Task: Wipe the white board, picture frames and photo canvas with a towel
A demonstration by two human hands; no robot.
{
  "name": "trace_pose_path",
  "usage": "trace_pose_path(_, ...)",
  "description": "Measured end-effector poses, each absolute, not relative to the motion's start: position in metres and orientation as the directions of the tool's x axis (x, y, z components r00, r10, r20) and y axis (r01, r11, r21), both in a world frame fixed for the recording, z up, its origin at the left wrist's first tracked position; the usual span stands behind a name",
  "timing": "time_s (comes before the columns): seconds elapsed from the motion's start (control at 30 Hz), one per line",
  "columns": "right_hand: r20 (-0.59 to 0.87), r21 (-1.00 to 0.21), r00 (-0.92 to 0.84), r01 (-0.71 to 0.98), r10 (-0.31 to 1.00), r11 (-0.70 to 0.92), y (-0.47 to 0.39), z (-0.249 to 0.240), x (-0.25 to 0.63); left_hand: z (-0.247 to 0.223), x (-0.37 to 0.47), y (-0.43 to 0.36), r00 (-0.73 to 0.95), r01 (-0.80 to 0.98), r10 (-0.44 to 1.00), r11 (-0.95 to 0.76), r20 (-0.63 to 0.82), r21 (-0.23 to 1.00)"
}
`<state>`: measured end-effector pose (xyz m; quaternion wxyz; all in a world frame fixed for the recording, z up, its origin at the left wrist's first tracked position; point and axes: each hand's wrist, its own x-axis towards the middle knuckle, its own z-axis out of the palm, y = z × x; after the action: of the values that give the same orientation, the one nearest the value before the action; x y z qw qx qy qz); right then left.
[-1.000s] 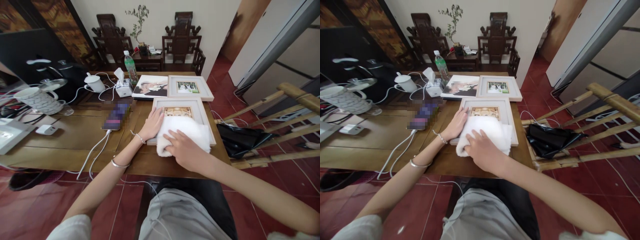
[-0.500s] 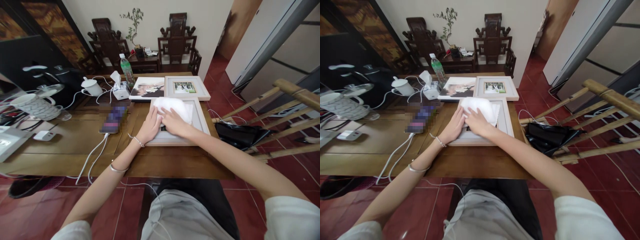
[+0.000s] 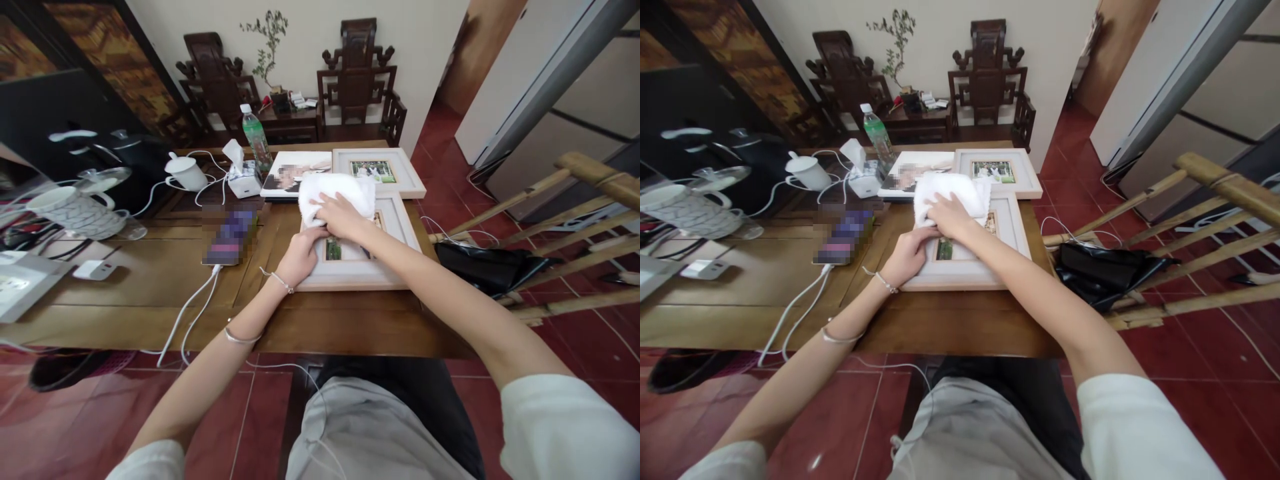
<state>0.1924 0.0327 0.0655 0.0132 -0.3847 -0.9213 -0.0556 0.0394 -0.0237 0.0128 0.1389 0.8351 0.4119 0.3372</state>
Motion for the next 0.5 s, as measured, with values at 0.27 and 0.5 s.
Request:
trace_pose_path(0.27,-0.027,0.207,-0.579,0.794,0.815,0.571,0.029,0.082,0.255,0.006,0.038,-0.022,0.405,0.566,0.783,-0.62,0.472,0.543)
trace_pose_path(0.5,-0.106,0.318,-0.423,0.843,0.9,0.434,-0.003,0.099,0.317,0.006,0.039,-0.02,0.401,0.588,0.781,-0.62,0.479,0.519)
